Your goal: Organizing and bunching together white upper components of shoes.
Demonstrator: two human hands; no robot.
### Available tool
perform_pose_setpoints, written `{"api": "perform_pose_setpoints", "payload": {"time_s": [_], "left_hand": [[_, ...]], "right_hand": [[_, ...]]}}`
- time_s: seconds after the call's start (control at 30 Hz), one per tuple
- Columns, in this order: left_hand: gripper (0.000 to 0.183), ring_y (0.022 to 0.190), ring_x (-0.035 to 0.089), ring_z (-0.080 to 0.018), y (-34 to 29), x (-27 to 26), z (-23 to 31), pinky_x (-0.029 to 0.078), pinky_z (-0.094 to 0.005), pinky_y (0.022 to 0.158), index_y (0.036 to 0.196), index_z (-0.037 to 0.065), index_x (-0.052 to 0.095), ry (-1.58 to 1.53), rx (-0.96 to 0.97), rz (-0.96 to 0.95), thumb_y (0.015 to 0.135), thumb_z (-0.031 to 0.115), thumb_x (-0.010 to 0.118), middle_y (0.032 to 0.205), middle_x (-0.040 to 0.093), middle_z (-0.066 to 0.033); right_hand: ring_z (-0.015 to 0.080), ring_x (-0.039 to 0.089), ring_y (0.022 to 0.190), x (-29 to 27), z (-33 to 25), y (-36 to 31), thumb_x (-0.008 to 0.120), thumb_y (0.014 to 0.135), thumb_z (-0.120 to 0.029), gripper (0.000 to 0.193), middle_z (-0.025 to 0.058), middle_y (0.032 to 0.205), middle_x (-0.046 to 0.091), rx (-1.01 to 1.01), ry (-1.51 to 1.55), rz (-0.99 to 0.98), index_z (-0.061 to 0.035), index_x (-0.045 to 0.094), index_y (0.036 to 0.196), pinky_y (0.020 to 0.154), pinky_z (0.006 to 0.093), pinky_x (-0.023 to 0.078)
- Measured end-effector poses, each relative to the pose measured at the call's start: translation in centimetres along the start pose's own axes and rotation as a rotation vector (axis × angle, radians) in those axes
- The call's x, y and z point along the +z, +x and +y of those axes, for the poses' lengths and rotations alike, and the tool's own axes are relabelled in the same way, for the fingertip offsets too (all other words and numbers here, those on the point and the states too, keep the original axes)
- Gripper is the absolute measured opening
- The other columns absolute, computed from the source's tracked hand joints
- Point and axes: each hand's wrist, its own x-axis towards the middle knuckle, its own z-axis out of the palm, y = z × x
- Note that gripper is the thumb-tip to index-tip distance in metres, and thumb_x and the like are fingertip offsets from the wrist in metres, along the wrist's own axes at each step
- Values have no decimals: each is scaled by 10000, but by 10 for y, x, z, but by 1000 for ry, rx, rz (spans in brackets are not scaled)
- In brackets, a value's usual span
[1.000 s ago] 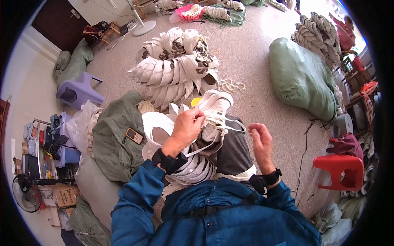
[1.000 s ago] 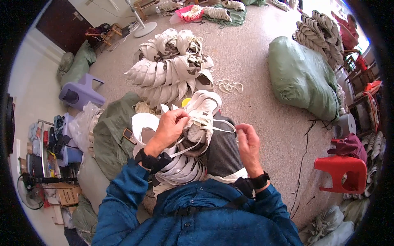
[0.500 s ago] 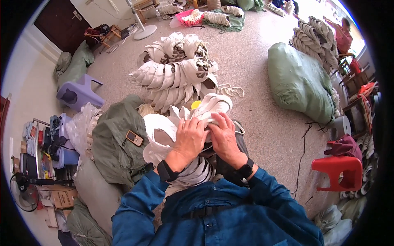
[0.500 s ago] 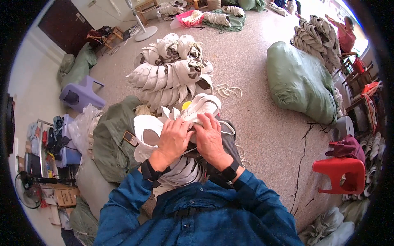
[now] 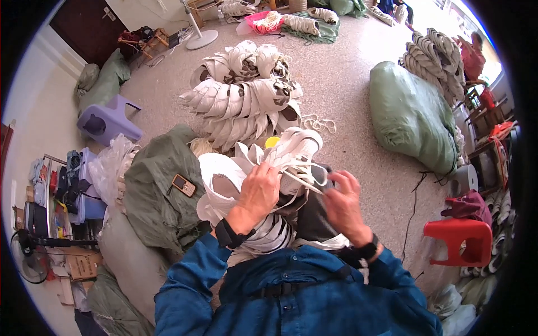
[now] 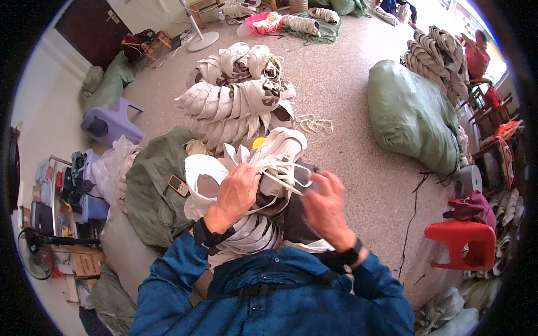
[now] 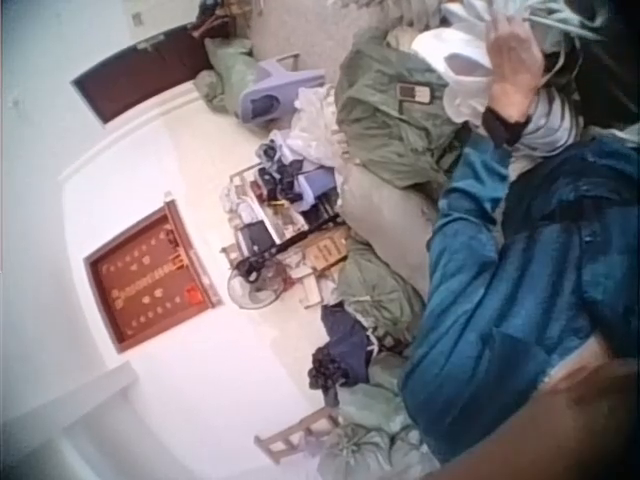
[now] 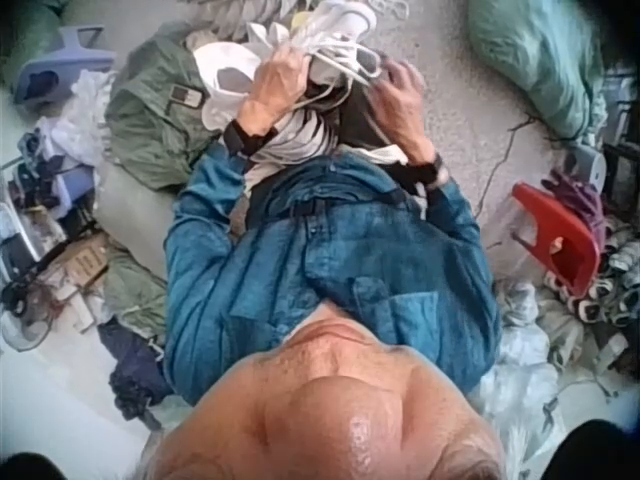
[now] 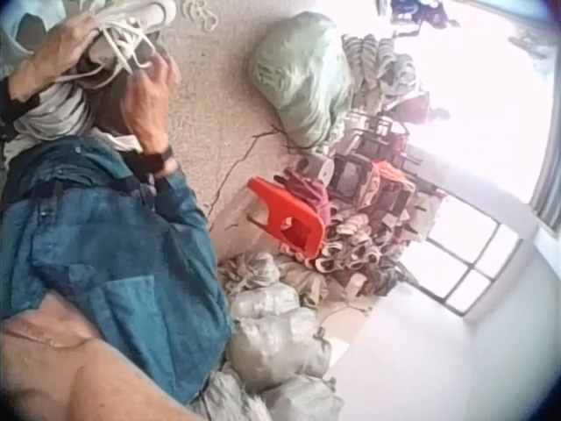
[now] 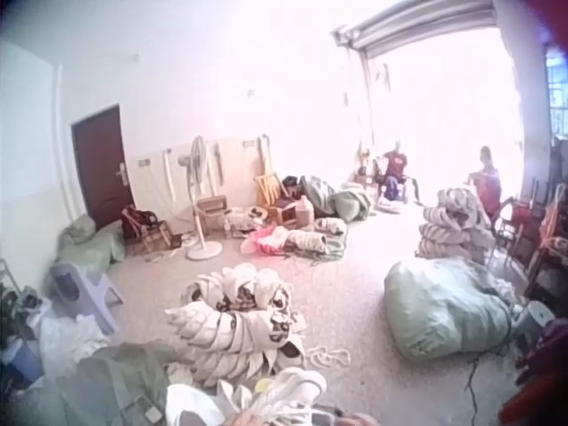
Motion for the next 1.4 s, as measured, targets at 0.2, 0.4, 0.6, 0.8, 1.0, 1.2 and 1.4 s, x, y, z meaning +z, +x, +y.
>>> {"api": "perform_pose_setpoints", "payload": {"time_s": [0.2,0.4,0.6,0.8,1.0,1.2,1.4], "left_hand": [[119,898,603,-369,5,0,4,494,-443,808,960,-1,619,8,32,5,873,81,610,946,603,-174],[166,914,612,-334,6,-7,11,511,-423,809,942,-1,625,39,-15,-52,867,147,634,957,610,-164],[447,922,603,-351,17,-9,20,463,-433,836,1200,-18,567,81,18,-20,826,197,684,967,611,-164],[338,983,570,-311,20,-8,26,416,-452,967,1097,29,613,123,194,65,802,179,684,1003,589,-128],[112,1013,551,-257,13,12,44,273,-551,1073,869,97,662,132,270,-99,809,188,688,959,583,-73],[179,1018,531,-265,23,16,53,274,-531,1061,890,91,674,248,262,-218,720,146,686,956,554,-78],[208,1017,532,-256,22,32,45,278,-493,1059,926,101,666,280,235,-91,723,141,692,948,557,-62]], "right_hand": [[315,556,1087,-48,124,-145,668,785,-80,21,96,1012,626,487,-285,-334,-72,661,803,1019,497,358],[314,594,1074,-6,76,-95,636,848,-74,237,137,1052,639,331,-100,-61,-54,599,1081,1047,482,368],[333,617,1008,25,9,-1,624,872,-83,195,158,1014,647,59,133,64,-37,593,1059,949,453,447],[378,617,750,30,-7,-15,604,895,-94,69,174,804,613,144,372,-28,-37,575,920,651,447,480],[397,637,762,27,-30,-36,587,916,-110,91,197,786,622,105,572,-224,-19,576,915,657,447,512],[370,662,797,24,-22,-40,593,931,-96,130,193,836,660,118,549,-285,2,619,1011,695,419,529],[392,649,788,34,-23,-43,578,932,-142,147,212,819,646,102,597,-209,-10,619,983,675,462,513]]}}
